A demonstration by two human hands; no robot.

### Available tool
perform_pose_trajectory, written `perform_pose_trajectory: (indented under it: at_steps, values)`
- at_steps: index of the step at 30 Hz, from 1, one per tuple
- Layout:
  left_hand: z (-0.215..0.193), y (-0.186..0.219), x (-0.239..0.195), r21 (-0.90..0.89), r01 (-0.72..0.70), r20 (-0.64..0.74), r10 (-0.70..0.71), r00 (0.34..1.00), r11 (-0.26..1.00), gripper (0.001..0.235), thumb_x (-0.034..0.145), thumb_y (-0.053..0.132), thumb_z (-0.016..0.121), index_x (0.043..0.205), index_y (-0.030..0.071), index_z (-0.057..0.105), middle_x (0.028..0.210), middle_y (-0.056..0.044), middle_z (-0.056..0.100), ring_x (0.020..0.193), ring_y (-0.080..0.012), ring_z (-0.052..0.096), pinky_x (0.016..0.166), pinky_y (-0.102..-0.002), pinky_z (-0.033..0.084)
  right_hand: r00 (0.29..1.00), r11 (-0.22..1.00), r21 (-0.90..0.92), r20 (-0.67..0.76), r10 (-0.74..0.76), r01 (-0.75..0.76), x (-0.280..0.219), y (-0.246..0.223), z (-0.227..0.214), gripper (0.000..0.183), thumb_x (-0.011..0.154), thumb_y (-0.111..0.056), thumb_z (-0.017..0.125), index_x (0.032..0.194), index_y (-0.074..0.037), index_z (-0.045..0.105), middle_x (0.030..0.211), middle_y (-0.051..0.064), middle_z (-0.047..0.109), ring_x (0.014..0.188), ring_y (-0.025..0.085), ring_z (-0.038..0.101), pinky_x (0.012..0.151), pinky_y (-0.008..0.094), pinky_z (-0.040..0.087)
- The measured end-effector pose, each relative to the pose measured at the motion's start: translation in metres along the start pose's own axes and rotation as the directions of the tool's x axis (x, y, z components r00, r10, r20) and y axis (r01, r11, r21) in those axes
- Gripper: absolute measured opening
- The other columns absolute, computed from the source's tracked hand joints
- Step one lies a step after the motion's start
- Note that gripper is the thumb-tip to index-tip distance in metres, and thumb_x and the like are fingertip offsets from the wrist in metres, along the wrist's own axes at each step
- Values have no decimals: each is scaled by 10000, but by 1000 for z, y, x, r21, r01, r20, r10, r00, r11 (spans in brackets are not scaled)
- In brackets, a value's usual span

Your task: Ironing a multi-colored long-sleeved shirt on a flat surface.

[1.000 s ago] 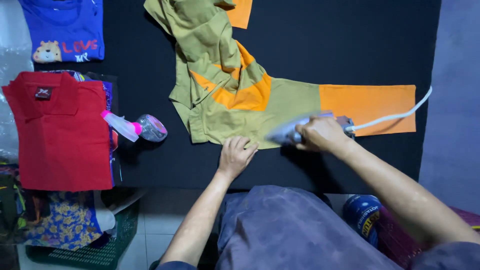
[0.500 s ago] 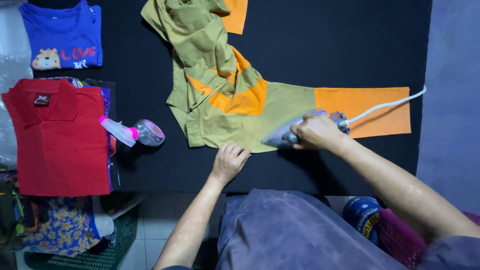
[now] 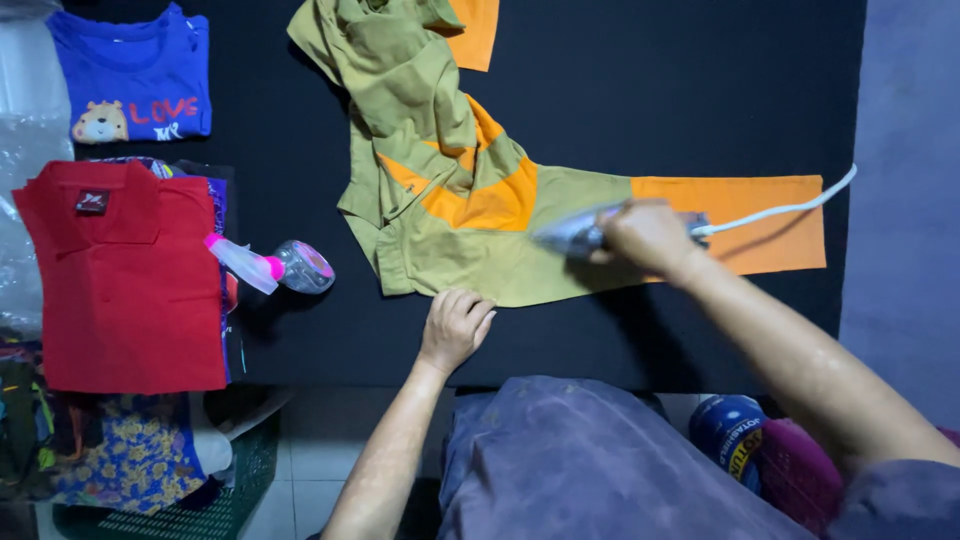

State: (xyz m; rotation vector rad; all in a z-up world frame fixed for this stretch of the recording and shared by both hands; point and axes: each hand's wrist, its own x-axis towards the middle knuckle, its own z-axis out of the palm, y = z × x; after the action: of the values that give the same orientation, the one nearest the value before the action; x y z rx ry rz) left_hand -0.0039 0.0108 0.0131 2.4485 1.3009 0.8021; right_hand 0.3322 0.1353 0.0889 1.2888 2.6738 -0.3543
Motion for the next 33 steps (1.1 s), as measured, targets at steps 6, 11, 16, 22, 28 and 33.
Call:
perform_pose_trajectory:
  at_steps: [6, 11, 16, 22, 28, 33]
  values:
    - [1, 3, 3, 0, 24, -23, -24, 999, 1000, 182, 853, 203, 792, 998, 132, 709, 977, -50, 617, 1002, -269, 610, 952, -434, 475, 924, 940, 22, -176, 338, -340, 7, 27, 0, 471, 806, -522, 793, 862, -63, 708, 735, 178, 717, 693, 359, 711, 658, 472, 578]
    - [4, 1, 1, 26, 23, 5, -23, 1000, 999, 182, 854, 224, 788, 997, 140, 712, 978, -56, 615, 1007, -266, 608, 935, -429, 468, 980, 983, 56, -86, 181, -176, 1, 14, -5, 432, 744, -494, 791, 814, -75, 714, 693, 182, 699, 671, 370, 709, 620, 487, 575]
    - [6, 1, 1, 29, 23, -12, -23, 1000, 999, 203, 849, 231, 784, 1010, 139, 703, 987, -52, 611, 1022, -266, 609, 961, -436, 466, 957, 964, 65, -119, 266, -260, 16, 11, 7, 439, 862, -492, 747, 836, -56, 706, 655, 180, 686, 609, 347, 707, 612, 476, 580]
    - [7, 1, 1, 16, 41, -1, -41, 999, 999, 216, 838, 217, 787, 1023, 140, 704, 994, -49, 618, 1023, -264, 611, 960, -440, 464, 891, 940, 163, -305, 336, -299, 9, 6, -2, 431, 854, -499, 753, 787, -77, 700, 706, 174, 684, 632, 362, 694, 610, 481, 570]
    - [8, -1, -1, 15, 44, -29, -44, 999, 999, 220, 831, 172, 773, 1041, 143, 711, 1011, -52, 620, 1041, -259, 610, 970, -428, 465, 1000, 1000, 21, -1, 4, -4, -11, -17, 10, 446, 718, -537, 804, 780, -111, 686, 628, 122, 663, 660, 345, 704, 569, 488, 559]
    - [11, -1, -2, 46, 41, -48, -38, 998, 998, 247, 775, 130, 745, 1018, 155, 712, 1026, -43, 630, 1072, -259, 619, 966, -429, 458, 953, 940, 156, -32, -302, 304, -11, -33, 19, 421, 626, -460, 833, 766, -106, 653, 592, 100, 661, 694, 327, 716, 540, 467, 561]
